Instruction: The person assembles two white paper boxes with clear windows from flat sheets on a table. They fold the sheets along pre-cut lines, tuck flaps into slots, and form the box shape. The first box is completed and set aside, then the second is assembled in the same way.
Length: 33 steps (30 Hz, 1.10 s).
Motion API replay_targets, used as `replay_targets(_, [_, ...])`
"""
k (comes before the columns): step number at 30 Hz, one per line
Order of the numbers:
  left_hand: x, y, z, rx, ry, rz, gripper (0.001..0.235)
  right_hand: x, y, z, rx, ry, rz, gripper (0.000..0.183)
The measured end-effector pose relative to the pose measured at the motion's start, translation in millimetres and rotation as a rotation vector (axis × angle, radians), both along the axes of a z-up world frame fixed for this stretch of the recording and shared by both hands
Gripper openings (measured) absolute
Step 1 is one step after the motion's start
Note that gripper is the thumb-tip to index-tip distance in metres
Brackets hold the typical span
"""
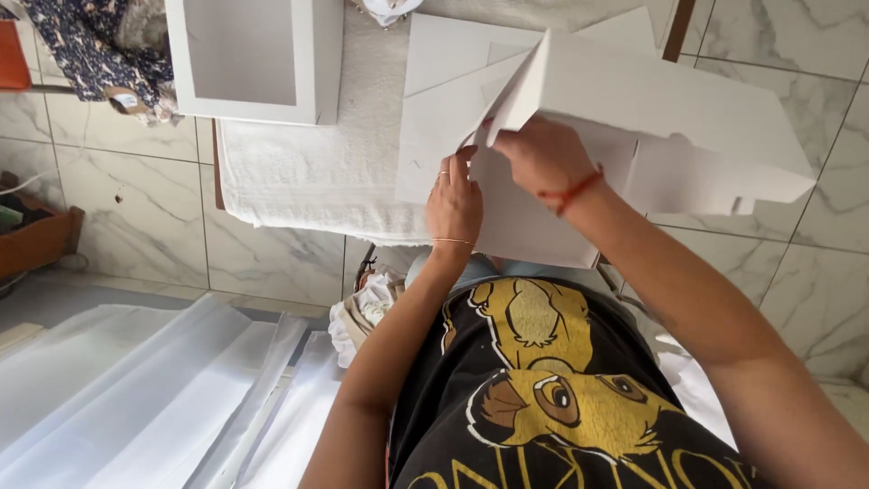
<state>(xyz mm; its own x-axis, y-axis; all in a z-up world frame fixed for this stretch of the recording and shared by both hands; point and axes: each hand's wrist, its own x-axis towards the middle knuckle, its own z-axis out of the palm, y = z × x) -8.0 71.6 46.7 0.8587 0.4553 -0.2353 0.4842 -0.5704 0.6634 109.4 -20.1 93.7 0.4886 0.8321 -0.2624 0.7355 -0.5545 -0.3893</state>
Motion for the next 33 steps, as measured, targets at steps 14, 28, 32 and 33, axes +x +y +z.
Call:
replay_targets(14, [-20.8,-6.8,-32.2,0.164,-0.180,-0.291,0.050,52.2,23.3,-50.2,0.337,-0.793,0.501,0.015])
replay_targets(28, [-14.9,-10.8,-24.7,0.294,-0.217,-0.143,0.023,39.6,9.7,-94.8,0.280,-0.513,0.846,0.017])
replay_targets(32, [-4.9,-13.3,-18.2,0.309,-0.130,-0.040,0.020,29.9,20.8,-52.0,0.070,-0.394,0.863,0.008])
replay_targets(33, [-4.3,-12.5,-15.9,0.308,-0.131,-0.044,0.020,30.3,20.0,-49.1,0.069,-0.394,0.859,0.008])
